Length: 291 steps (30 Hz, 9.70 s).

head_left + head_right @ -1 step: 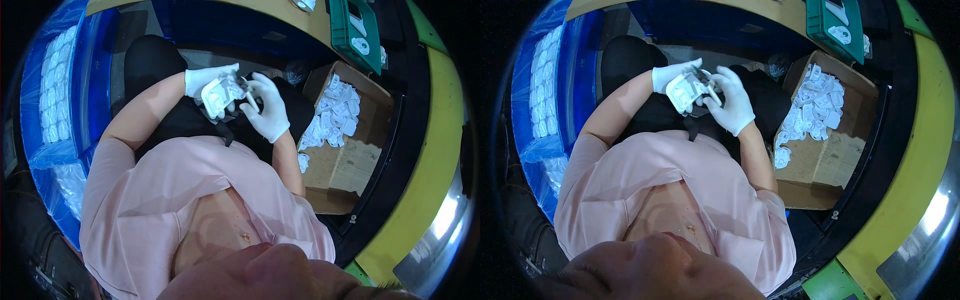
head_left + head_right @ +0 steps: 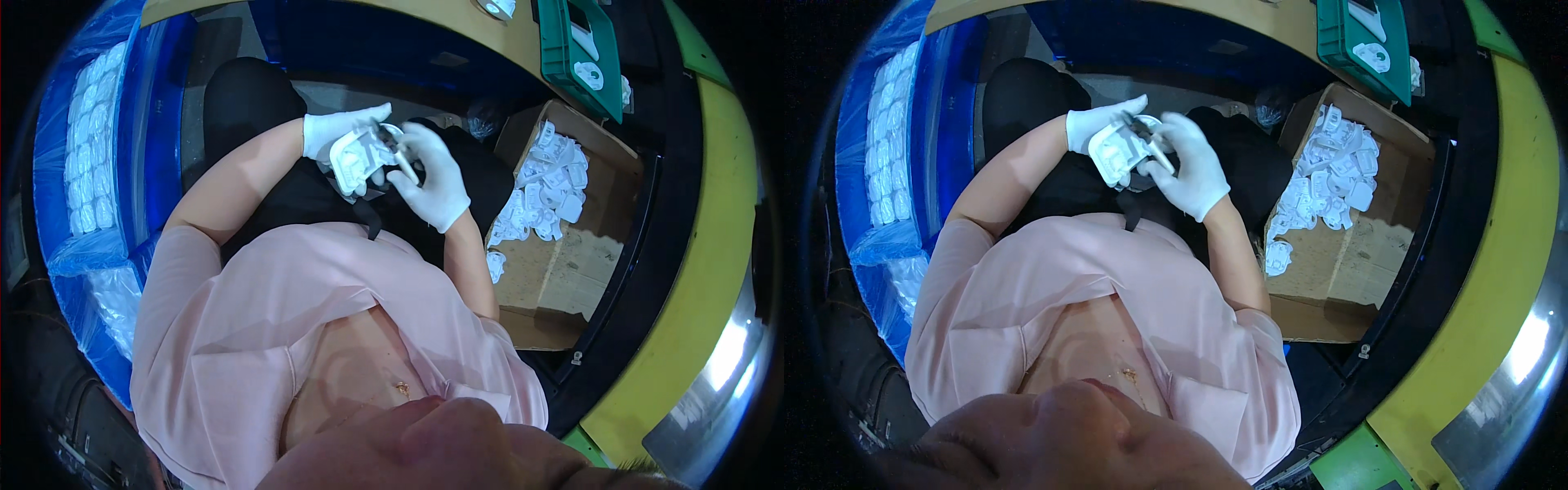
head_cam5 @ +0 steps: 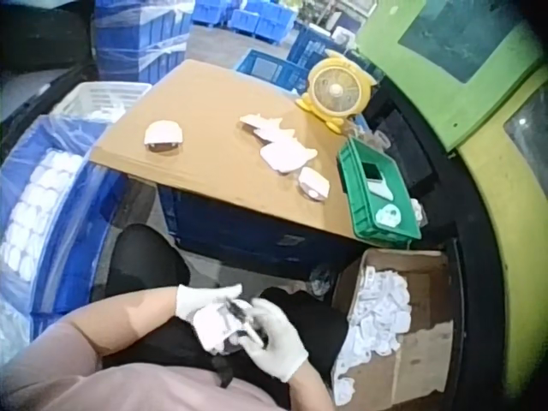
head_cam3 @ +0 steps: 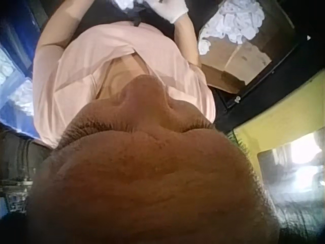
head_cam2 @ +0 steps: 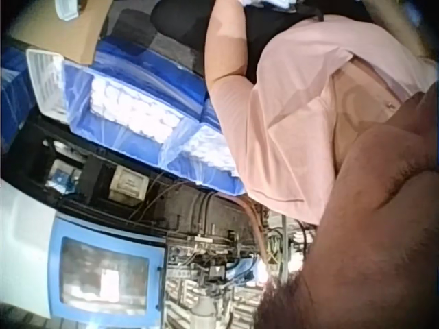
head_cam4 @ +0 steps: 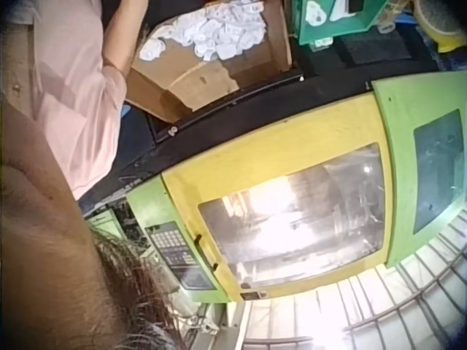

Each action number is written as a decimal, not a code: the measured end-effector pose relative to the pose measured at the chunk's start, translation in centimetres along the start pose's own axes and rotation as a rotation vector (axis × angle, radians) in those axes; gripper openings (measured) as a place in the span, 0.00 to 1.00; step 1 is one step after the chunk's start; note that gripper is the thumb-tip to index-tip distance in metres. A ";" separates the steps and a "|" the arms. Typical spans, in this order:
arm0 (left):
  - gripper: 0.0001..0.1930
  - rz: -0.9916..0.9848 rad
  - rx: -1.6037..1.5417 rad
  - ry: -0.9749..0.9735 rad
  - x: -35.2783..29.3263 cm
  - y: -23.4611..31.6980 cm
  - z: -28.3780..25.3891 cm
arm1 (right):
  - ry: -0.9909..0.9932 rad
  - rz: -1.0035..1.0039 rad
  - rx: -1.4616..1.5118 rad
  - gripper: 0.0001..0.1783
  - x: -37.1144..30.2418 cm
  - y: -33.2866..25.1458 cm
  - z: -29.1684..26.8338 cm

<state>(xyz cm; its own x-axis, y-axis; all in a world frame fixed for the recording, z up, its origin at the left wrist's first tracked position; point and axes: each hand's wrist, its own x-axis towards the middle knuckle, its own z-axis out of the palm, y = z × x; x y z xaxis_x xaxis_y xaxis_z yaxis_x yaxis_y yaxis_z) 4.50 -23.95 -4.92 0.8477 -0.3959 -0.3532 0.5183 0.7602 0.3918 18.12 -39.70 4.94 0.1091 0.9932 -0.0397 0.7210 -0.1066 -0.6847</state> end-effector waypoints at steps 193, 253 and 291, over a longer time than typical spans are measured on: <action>0.40 0.396 -0.002 0.181 1.4 0.6 0.0 | -0.048 0.289 -0.022 0.29 -3.1 0.2 0.8; 0.40 0.569 0.511 0.063 1.0 0.3 0.2 | -0.563 0.377 -0.246 0.19 -0.2 -0.6 2.9; 0.26 1.064 1.256 1.852 10.4 28.7 -1.6 | 0.622 1.069 -0.086 0.24 -19.2 16.2 -6.7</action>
<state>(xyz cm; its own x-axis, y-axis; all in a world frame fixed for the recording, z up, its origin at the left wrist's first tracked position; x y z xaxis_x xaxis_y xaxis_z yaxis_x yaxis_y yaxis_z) 28.04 -5.45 1.32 0.2021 0.8827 0.4241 0.5597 -0.4595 0.6897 32.31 -60.83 -0.50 0.9592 0.2178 -0.1801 0.1105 -0.8756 -0.4702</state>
